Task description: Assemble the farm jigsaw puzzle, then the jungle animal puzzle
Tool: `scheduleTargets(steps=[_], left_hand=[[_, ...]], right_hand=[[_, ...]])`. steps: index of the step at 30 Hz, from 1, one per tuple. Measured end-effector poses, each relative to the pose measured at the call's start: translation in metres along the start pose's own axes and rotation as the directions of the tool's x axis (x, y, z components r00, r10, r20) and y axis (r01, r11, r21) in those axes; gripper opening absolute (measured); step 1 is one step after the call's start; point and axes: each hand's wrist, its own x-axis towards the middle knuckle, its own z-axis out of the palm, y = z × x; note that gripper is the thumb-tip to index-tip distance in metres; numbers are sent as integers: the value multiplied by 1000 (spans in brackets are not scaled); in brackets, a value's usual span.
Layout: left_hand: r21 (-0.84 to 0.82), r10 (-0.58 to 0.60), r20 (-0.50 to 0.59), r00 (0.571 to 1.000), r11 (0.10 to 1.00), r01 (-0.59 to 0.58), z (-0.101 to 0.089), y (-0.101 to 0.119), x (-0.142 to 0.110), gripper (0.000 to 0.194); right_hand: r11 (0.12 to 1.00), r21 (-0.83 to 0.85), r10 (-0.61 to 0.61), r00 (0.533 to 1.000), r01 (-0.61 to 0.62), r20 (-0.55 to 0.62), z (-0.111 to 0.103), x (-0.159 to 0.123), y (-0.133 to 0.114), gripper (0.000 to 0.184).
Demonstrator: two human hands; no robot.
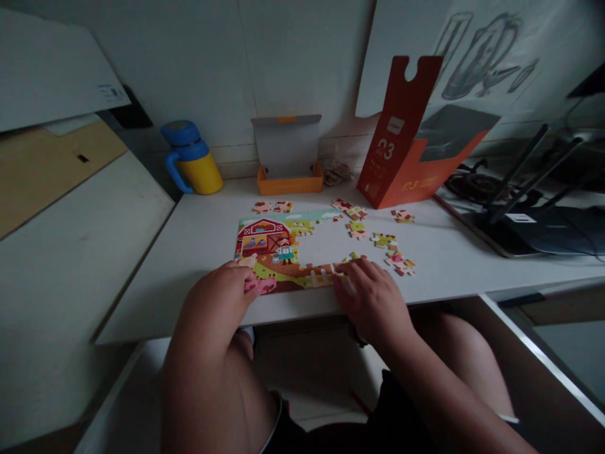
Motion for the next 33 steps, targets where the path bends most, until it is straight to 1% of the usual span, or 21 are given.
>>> scheduleTargets(steps=[1, 2, 3, 5, 7, 9, 11, 13, 16, 19, 22, 24, 26, 28, 29, 30, 31, 32, 33], left_hand=[[1, 2, 5, 1000, 1000, -2, 0, 0, 1, 19], [0, 4, 10, 1000, 1000, -4, 1, 1, 2, 21], [0, 6, 16, 1000, 1000, -6, 1, 1, 2, 22], [-2, 2, 21, 1000, 1000, -2, 1, 3, 3, 25], [-5, -3, 16, 1000, 1000, 3, 0, 4, 2, 27], [-14, -2, 10, 1000, 1000, 2, -1, 5, 2, 27], [-22, -1, 13, 1000, 1000, 1, -1, 6, 1, 27], [-30, -3, 15, 1000, 1000, 3, -1, 7, 1, 27], [-46, -17, 2, 1000, 999, 17, 0, 8, 0, 28], [-68, -28, -18, 999, 997, 27, 2, 8, -1, 32], [-80, -40, -1, 999, 996, 40, 2, 9, 1, 33], [-73, -52, 22, 998, 996, 54, 1, 11, 2, 33], [-56, -70, 28, 997, 996, 72, -1, 15, 2, 34], [-40, -94, 17, 995, 995, 94, -1, 18, 0, 36], [-37, -107, 9, 994, 994, 107, 0, 20, 0, 37], [-38, -115, 0, 993, 993, 115, 2, 21, 0, 37], [-42, -117, -10, 993, 992, 116, 4, 21, 0, 36], [-45, -113, -20, 993, 993, 112, 6, 21, 0, 35], [-48, -102, -28, 994, 994, 101, 9, 21, 1, 33]], right_hand=[[994, -67, 85, 996, -84, 5, -3, 0, 8, 23], [982, -121, 145, 989, -142, 10, -5, 0, 17, 30], [972, -152, 186, 982, -180, 24, -7, 0, 25, 36], [966, -161, 215, 973, -200, 85, -9, 4, 37, 43], [966, -155, 232, 958, -207, 167, -9, 9, 46, 44], [957, -159, 275, 933, -242, 231, -9, 15, 51, 43], [946, -156, 318, 911, -285, 261, -9, 21, 56, 43], [942, -135, 334, 898, -308, 287, -10, 28, 60, 43], [934, -51, 349, 873, -354, 341, -14, 37, 65, 38], [921, 35, 350, 863, -388, 365, -18, 45, 67, 27], [927, 78, 325, 888, -367, 324, -16, 53, 70, 20], [899, 181, 334, 891, -399, 307, -11, 61, 74, 20], [814, 366, 325, 876, -451, 357, -4, 76, 78, 30], [705, 526, 251, 861, -476, 443, 2, 96, 80, 41], [676, 559, 219, 855, -480, 470, 4, 107, 79, 39], [675, 560, 200, 850, -481, 488, 6, 120, 78, 31], [702, 540, 184, 850, -465, 493, 8, 132, 77, 24], [748, 500, 167, 853, -436, 494, 10, 144, 75, 21], [799, 446, 151, 852, -403, 501, 12, 155, 74, 21]])
